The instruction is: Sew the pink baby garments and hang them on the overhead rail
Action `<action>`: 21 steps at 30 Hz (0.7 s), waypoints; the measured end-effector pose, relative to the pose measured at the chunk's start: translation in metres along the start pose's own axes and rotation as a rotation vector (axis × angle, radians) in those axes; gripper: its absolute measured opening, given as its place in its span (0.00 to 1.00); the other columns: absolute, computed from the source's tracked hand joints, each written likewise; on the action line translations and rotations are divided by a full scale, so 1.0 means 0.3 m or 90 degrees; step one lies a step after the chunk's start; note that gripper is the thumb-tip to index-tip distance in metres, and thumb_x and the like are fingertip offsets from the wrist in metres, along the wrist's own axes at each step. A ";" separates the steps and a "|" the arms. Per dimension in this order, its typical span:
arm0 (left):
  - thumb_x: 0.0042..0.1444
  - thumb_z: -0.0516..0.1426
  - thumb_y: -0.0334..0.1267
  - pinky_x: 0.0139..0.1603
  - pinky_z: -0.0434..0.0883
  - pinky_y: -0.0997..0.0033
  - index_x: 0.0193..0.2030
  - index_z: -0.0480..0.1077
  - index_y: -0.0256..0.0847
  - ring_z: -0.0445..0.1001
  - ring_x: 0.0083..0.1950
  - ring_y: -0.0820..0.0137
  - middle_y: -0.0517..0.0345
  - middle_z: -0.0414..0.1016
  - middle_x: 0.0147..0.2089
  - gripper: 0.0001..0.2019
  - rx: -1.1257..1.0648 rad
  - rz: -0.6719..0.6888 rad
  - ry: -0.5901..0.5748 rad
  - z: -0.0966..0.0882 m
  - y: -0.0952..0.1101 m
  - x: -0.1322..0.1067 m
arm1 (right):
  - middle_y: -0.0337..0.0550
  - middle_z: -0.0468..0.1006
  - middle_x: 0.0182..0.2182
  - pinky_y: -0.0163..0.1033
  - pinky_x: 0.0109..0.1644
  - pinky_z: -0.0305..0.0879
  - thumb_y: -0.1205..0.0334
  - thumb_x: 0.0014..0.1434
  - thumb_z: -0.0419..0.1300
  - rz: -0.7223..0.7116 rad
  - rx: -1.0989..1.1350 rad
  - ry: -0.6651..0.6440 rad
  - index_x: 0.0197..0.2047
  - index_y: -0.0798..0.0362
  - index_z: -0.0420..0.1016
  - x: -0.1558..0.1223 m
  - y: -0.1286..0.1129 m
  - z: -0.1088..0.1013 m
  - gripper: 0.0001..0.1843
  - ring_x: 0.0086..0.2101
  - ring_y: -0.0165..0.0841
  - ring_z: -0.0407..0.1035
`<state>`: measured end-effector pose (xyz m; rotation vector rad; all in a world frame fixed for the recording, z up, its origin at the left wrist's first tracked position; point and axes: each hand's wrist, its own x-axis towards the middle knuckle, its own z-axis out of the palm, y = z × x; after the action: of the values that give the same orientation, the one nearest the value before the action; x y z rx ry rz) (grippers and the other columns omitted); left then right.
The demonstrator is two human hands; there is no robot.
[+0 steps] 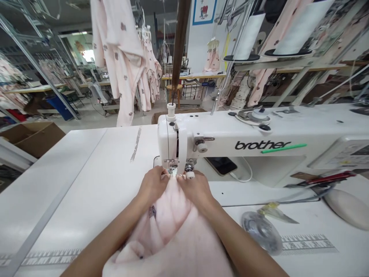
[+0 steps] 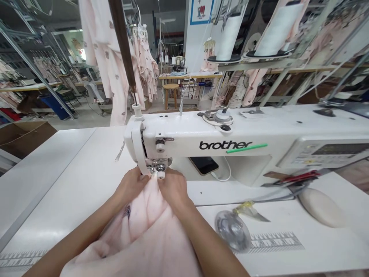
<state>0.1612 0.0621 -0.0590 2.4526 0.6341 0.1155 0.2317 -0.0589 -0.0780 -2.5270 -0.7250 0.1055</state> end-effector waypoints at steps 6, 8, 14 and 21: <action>0.51 0.49 0.31 0.31 0.61 0.73 0.35 0.68 0.39 0.72 0.34 0.67 0.55 0.75 0.33 0.08 0.001 -0.018 -0.007 0.001 0.001 0.003 | 0.37 0.71 0.19 0.32 0.23 0.48 0.68 0.51 0.53 -0.017 0.001 0.028 0.26 0.53 0.70 0.000 -0.005 -0.002 0.06 0.20 0.29 0.62; 0.51 0.49 0.32 0.33 0.62 0.72 0.35 0.68 0.39 0.72 0.36 0.66 0.54 0.75 0.35 0.08 0.005 -0.012 -0.005 0.003 0.001 0.005 | 0.37 0.71 0.19 0.32 0.23 0.48 0.68 0.52 0.53 -0.018 -0.003 0.037 0.26 0.53 0.71 0.002 -0.005 0.001 0.07 0.20 0.29 0.61; 0.52 0.49 0.32 0.38 0.63 0.71 0.37 0.68 0.39 0.72 0.44 0.62 0.52 0.75 0.41 0.08 0.037 0.011 0.016 0.010 -0.001 0.012 | 0.38 0.72 0.21 0.33 0.25 0.47 0.64 0.55 0.52 -0.018 -0.022 0.052 0.30 0.53 0.72 0.005 -0.004 0.016 0.08 0.23 0.31 0.64; 0.53 0.49 0.34 0.36 0.63 0.70 0.35 0.67 0.37 0.73 0.41 0.61 0.49 0.75 0.38 0.07 0.068 0.007 0.030 0.009 0.002 0.012 | 0.42 0.75 0.25 0.35 0.27 0.49 0.63 0.57 0.51 -0.022 -0.049 0.065 0.31 0.54 0.72 0.006 -0.009 0.023 0.09 0.27 0.34 0.67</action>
<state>0.1652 0.0619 -0.0612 2.5631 0.6633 0.1475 0.2305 -0.0528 -0.0825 -2.5695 -0.7436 -0.0638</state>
